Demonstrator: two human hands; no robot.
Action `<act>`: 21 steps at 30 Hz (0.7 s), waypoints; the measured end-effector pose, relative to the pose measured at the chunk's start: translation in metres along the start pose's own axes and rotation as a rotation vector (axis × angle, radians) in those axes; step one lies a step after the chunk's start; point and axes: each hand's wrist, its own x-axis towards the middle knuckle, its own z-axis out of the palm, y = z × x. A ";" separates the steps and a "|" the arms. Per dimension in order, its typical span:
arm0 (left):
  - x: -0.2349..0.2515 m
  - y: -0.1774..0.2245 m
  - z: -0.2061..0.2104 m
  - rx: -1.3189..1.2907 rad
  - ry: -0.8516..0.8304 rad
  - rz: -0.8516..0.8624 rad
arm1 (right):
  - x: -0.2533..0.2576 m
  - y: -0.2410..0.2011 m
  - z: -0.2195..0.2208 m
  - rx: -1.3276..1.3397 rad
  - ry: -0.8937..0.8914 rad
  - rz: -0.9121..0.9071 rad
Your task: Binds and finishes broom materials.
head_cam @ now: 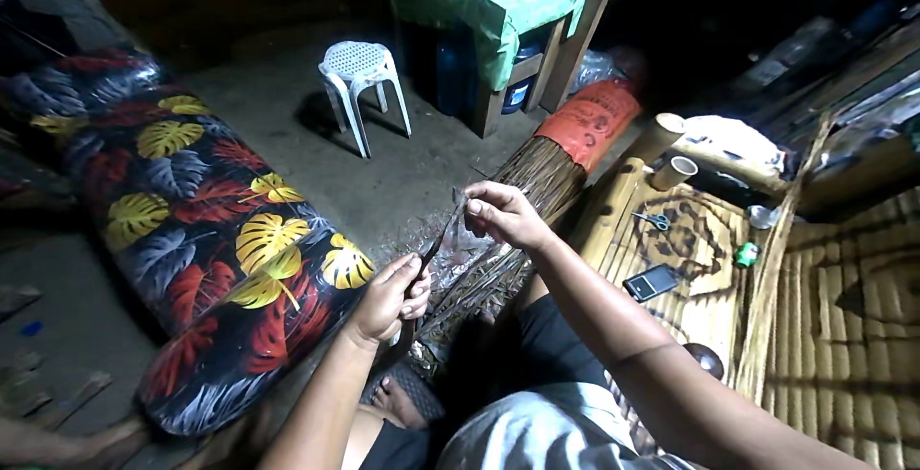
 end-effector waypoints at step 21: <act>-0.004 0.003 -0.008 -0.204 -0.128 -0.059 | 0.001 0.005 0.019 0.000 -0.105 0.020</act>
